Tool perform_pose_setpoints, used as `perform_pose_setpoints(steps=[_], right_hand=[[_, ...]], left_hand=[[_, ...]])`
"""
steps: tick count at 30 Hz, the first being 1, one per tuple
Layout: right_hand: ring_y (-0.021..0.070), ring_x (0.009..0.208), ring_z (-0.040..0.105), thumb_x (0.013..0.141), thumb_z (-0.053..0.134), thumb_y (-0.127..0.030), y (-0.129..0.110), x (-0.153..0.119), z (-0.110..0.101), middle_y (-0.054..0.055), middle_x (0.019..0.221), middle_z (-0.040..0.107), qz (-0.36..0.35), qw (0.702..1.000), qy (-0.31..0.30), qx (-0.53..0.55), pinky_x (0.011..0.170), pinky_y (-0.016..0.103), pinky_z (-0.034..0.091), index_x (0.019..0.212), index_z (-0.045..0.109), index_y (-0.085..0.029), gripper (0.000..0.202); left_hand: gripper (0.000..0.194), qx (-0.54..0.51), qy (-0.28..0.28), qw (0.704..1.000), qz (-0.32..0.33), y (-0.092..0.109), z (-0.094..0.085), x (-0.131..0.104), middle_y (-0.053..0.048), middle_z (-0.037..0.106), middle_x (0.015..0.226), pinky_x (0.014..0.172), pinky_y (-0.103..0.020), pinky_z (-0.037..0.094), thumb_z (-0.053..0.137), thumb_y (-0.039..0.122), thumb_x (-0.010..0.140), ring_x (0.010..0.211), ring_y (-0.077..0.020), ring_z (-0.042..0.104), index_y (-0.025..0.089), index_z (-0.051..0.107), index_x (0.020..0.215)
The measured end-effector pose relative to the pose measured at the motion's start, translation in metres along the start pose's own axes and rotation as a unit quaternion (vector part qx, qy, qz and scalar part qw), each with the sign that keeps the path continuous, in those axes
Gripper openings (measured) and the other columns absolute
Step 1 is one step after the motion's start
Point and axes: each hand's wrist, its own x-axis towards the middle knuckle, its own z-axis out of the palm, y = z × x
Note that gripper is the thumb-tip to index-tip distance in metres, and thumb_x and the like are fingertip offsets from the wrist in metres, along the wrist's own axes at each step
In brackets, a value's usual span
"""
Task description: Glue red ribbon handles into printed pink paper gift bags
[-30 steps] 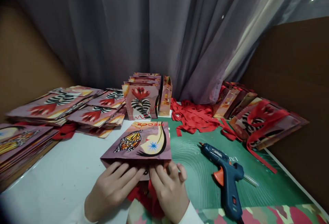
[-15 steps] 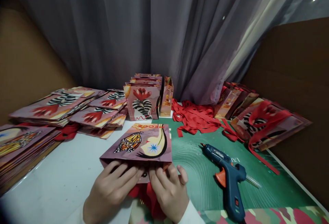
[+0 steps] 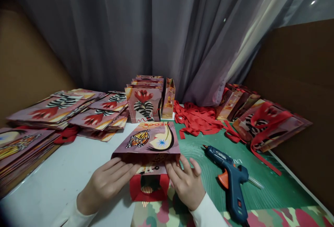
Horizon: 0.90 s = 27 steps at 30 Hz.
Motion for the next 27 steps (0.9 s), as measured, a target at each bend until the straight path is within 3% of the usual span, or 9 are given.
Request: perform_pose_setpoints(steps=[4, 11, 16, 20, 23, 27], right_hand=[[0.0197, 0.106, 0.056, 0.089, 0.051, -0.015, 0.004, 0.005, -0.003, 0.001, 0.084, 0.074, 0.008, 1.0, 0.004, 0.022, 0.105, 0.036, 0.021, 0.104, 0.071, -0.026, 0.027], [0.0199, 0.116, 0.052, 0.085, 0.047, -0.004, 0.019, 0.003, -0.005, 0.002, 0.099, 0.075, -0.028, 0.997, -0.074, 0.0, 0.108, 0.038, 0.017, 0.113, 0.068, -0.022, 0.039], [0.0179, 0.112, 0.055, 0.086, 0.045, -0.003, 0.018, -0.003, -0.001, 0.0, 0.088, 0.075, -0.002, 1.0, -0.024, 0.017, 0.108, 0.037, 0.019, 0.105, 0.069, -0.022, 0.036], [0.0181, 0.108, 0.057, 0.089, 0.045, -0.005, 0.018, -0.002, 0.003, 0.0, 0.087, 0.075, 0.011, 0.999, -0.009, 0.036, 0.108, 0.038, 0.02, 0.106, 0.069, -0.022, 0.033], [0.0198, 0.101, 0.058, 0.089, 0.051, -0.009, 0.02, -0.001, 0.003, 0.001, 0.085, 0.074, 0.019, 0.997, -0.05, 0.058, 0.108, 0.04, 0.022, 0.107, 0.068, -0.022, 0.029], [0.0261, 0.098, 0.056, 0.089, 0.055, -0.03, 0.018, 0.008, -0.006, 0.008, 0.103, 0.073, 0.076, 0.973, -0.183, 0.118, 0.104, 0.047, 0.025, 0.116, 0.066, -0.021, 0.031]], left_hand=[[0.025, 0.005, -0.005, 1.0, 0.008, -0.005, -0.002, 0.002, -0.002, 0.071, 0.08, 0.074, -0.032, 0.048, 0.044, 0.003, 0.09, 0.068, -0.0128, 0.062, 0.014, 0.065, 0.099], [0.032, -0.01, -0.039, 0.999, 0.026, -0.011, 0.001, 0.002, -0.003, 0.073, 0.086, 0.08, -0.033, 0.049, 0.036, 0.002, 0.093, 0.077, -0.014, 0.065, 0.013, 0.065, 0.101], [0.031, 0.002, -0.001, 1.0, 0.027, -0.008, 0.005, -0.002, -0.004, 0.074, 0.086, 0.082, -0.032, 0.049, 0.037, -0.001, 0.092, 0.076, -0.0132, 0.066, 0.011, 0.064, 0.102], [0.032, 0.004, -0.003, 1.0, 0.026, -0.008, 0.005, -0.004, -0.004, 0.075, 0.089, 0.083, -0.032, 0.048, 0.037, -0.001, 0.092, 0.078, -0.013, 0.066, 0.011, 0.064, 0.103], [0.03, 0.003, -0.03, 0.999, 0.018, -0.006, 0.008, -0.004, -0.003, 0.074, 0.087, 0.083, -0.032, 0.047, 0.039, 0.002, 0.091, 0.079, -0.0143, 0.065, 0.012, 0.065, 0.102], [0.033, -0.023, -0.111, 0.993, -0.037, 0.004, 0.015, -0.002, -0.006, 0.072, 0.099, 0.087, -0.037, 0.044, 0.043, 0.021, 0.092, 0.088, -0.0203, 0.064, 0.014, 0.061, 0.119]])
